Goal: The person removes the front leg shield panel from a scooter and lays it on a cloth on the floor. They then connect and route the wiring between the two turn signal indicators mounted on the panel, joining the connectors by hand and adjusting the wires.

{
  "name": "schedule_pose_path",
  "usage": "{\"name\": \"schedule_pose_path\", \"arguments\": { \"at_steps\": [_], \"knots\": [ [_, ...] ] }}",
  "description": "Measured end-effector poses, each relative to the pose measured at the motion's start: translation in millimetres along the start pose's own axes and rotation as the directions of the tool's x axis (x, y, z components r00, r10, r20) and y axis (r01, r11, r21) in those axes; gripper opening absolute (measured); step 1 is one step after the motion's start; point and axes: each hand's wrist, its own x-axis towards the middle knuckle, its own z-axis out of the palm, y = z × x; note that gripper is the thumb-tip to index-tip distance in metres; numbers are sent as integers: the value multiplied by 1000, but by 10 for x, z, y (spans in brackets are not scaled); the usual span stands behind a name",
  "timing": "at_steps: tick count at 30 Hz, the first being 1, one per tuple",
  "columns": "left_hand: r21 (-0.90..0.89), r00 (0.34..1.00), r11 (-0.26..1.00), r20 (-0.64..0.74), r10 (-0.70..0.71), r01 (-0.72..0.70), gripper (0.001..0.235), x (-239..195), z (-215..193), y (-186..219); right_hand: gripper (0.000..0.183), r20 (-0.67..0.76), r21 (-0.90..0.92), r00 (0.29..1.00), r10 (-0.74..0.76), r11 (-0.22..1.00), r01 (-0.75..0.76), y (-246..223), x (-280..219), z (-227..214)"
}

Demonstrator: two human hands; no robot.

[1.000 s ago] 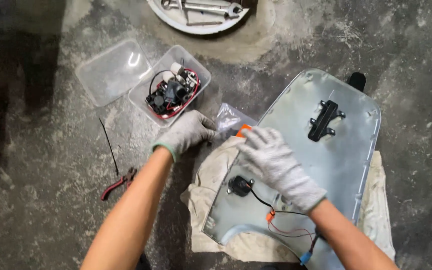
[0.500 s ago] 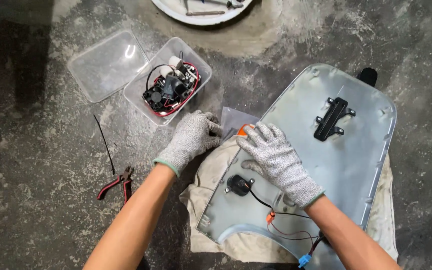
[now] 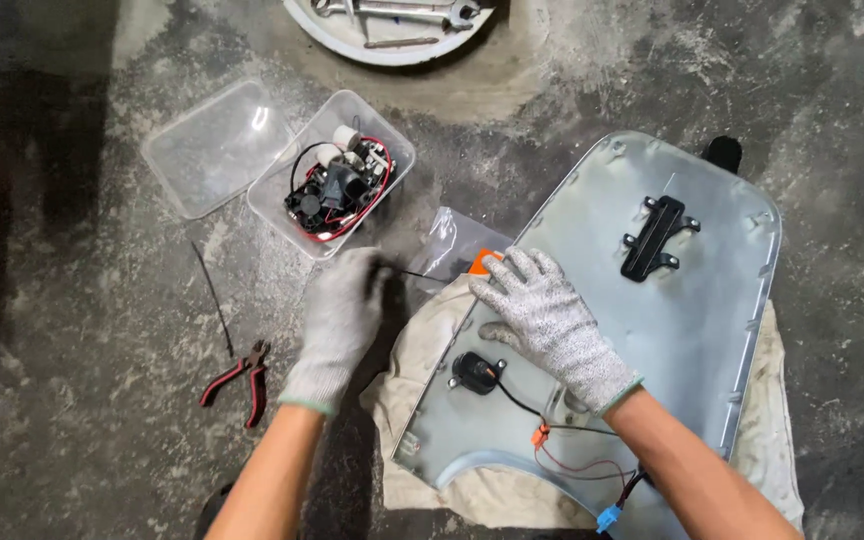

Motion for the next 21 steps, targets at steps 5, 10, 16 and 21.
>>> {"name": "schedule_pose_path", "arguments": {
  "at_steps": [5,10,16,21],
  "knots": [
    [29,941,990,-317,-119,135,22,-582,-466,91,69,7,-13,1000,-8,1000,8,-32,-11,-63],
    [-31,845,902,-337,-415,430,21,-1044,-1001,670,61,-61,60,990,130,990,-126,-243,-328,-264],
    [-266,869,935,-373,-324,234,19,-1435,-680,1281,39,-52,935,955,292,350,-56,-959,-1038,-494],
    [-320,955,947,-269,-124,33,19,-1628,-311,1653,41,254,964,678,690,-241,-115,-1208,-1435,-661]
  ]
}}
